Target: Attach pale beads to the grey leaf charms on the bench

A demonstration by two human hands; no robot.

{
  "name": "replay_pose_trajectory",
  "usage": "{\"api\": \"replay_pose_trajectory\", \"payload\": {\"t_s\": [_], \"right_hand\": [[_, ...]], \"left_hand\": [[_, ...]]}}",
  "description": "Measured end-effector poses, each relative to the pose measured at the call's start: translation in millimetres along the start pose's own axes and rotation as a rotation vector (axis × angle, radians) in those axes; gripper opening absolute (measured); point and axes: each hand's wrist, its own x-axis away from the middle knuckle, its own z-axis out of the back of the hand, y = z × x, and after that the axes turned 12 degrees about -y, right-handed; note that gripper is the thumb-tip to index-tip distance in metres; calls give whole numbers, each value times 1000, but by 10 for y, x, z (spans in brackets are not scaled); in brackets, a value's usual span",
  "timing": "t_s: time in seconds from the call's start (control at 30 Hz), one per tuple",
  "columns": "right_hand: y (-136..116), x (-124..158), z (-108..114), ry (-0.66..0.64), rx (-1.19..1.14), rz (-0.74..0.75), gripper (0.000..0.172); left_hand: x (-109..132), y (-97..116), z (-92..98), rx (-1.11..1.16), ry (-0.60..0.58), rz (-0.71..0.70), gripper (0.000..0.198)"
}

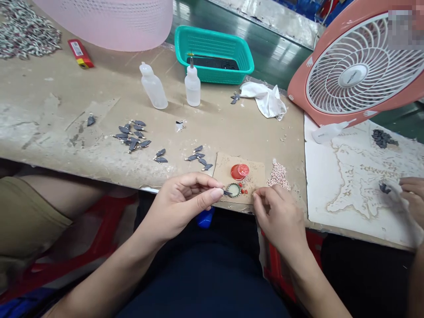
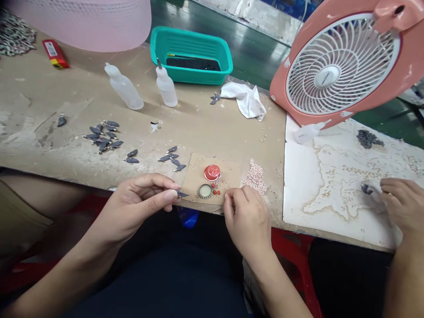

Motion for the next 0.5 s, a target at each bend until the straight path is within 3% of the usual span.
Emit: {"api": "replay_pose_trajectory", "payload": {"t_s": [0.1,0.33,0.5], "right_hand": [[-20,32,45,29,-39,39,16],[-297,128,374,92,-836,-61,8],[-497,137,391,104,-950,11,6]], "left_hand": [[19,-14,-39,-14,15,4,7],[65,39,-182,33,-14,-18,15],[73,81,-261,77,-48,-21,22]]}}
